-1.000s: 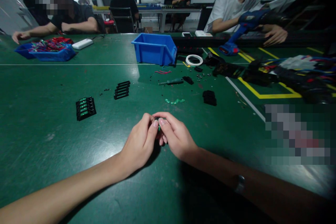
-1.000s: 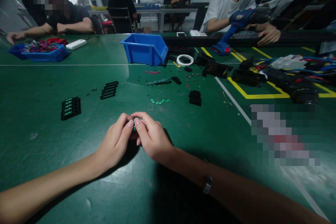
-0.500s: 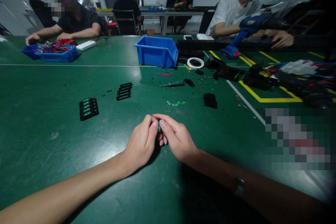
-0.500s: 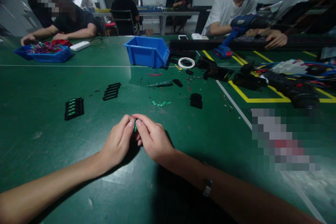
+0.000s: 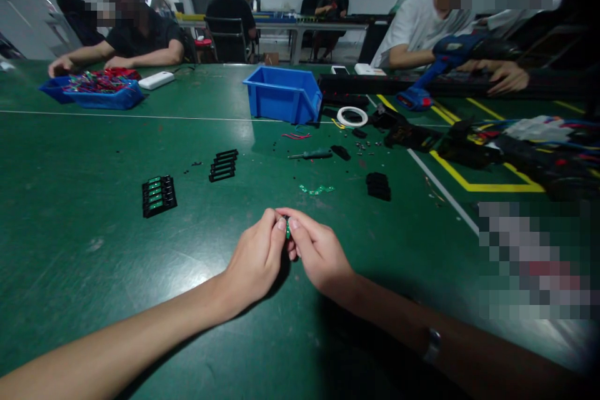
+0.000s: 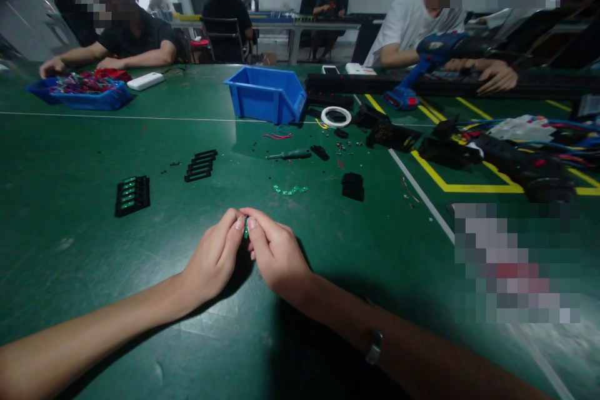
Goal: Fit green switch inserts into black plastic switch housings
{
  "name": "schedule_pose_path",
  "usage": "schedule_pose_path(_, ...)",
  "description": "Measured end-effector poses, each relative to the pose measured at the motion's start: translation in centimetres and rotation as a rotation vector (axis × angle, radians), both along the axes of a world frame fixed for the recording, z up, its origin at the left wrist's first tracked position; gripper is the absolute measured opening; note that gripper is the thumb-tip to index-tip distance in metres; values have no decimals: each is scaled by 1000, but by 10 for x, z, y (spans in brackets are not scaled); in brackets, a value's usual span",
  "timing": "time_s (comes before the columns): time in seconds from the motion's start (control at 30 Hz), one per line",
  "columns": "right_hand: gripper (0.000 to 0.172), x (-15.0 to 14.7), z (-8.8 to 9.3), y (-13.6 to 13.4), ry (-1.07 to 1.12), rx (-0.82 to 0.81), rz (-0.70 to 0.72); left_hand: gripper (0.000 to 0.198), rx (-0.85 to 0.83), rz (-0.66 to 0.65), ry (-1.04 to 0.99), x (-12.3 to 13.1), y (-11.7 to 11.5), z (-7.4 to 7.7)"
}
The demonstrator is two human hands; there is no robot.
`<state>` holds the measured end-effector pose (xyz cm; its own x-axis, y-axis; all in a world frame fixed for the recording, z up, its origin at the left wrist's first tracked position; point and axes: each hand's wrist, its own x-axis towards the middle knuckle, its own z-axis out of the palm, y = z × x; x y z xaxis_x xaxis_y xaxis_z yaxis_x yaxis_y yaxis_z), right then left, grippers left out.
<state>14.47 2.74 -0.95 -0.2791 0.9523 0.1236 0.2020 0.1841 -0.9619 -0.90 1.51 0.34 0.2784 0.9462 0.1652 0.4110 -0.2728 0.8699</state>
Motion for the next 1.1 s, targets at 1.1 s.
schedule_pose_path(1.1,36,-11,5,-6,208,-61,-37,31,-20,-37,-224,-2,-4,5)
